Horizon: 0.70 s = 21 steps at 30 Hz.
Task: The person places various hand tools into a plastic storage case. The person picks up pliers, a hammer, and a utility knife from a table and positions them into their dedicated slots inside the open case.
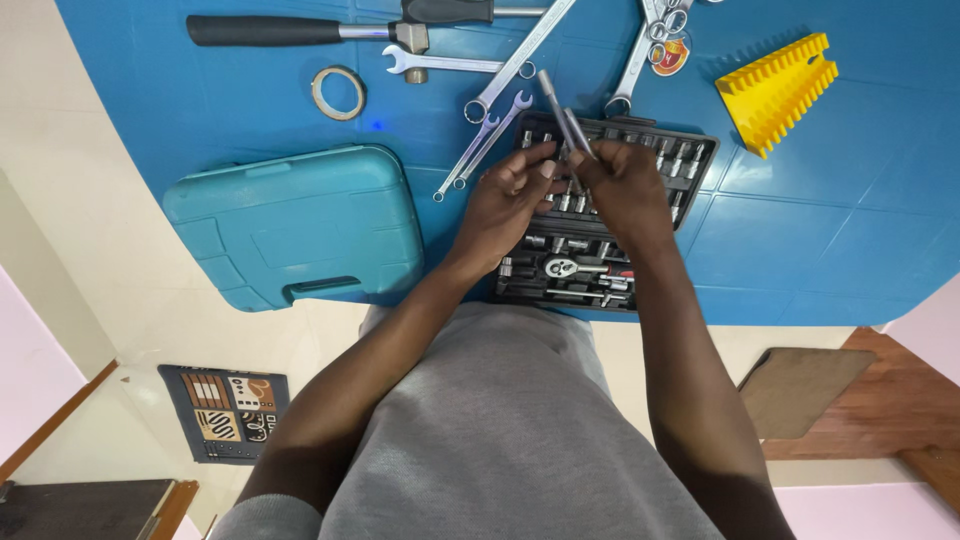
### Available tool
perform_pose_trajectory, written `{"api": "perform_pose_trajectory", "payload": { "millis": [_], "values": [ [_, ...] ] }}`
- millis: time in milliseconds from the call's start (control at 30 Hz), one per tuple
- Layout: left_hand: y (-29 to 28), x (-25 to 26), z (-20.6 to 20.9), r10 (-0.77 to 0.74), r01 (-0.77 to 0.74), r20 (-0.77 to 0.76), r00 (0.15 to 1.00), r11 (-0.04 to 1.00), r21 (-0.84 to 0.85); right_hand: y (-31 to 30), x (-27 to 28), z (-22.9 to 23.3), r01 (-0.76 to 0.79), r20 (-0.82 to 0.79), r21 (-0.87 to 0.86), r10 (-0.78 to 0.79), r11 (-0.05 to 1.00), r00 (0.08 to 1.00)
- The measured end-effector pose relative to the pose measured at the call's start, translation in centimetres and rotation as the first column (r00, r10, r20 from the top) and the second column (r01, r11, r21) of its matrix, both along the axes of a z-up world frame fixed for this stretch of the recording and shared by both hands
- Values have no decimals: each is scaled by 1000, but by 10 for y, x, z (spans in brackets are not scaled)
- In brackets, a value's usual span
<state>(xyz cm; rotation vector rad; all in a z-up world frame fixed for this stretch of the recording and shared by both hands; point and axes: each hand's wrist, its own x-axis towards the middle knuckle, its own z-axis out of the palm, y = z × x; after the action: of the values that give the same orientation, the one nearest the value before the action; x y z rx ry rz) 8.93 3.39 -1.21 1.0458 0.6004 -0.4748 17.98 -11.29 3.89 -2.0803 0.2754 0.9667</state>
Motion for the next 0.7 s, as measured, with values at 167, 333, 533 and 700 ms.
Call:
{"api": "perform_pose_trajectory", "payload": {
  "millis": [167, 333, 533, 700],
  "values": [
    [9, -5, -3, 27, -28, -26, 999, 998, -52, 6, -27, -3, 53, -77, 78, -47, 996, 996],
    [21, -18, -4, 82, -84, -50, 995, 995, -47, 6, -40, -17, 169, -219, 274, -110, 947, 970],
    [30, -35, -14, 132, -132, -1, 991, 990, 41, 11, -54, -15, 218, -270, 313, -134, 924, 954],
    [37, -51, -4, 83, -74, -74, 994, 989, 126, 23, -75, -2, 9, -210, 154, 24, 988, 977]
  ]
}}
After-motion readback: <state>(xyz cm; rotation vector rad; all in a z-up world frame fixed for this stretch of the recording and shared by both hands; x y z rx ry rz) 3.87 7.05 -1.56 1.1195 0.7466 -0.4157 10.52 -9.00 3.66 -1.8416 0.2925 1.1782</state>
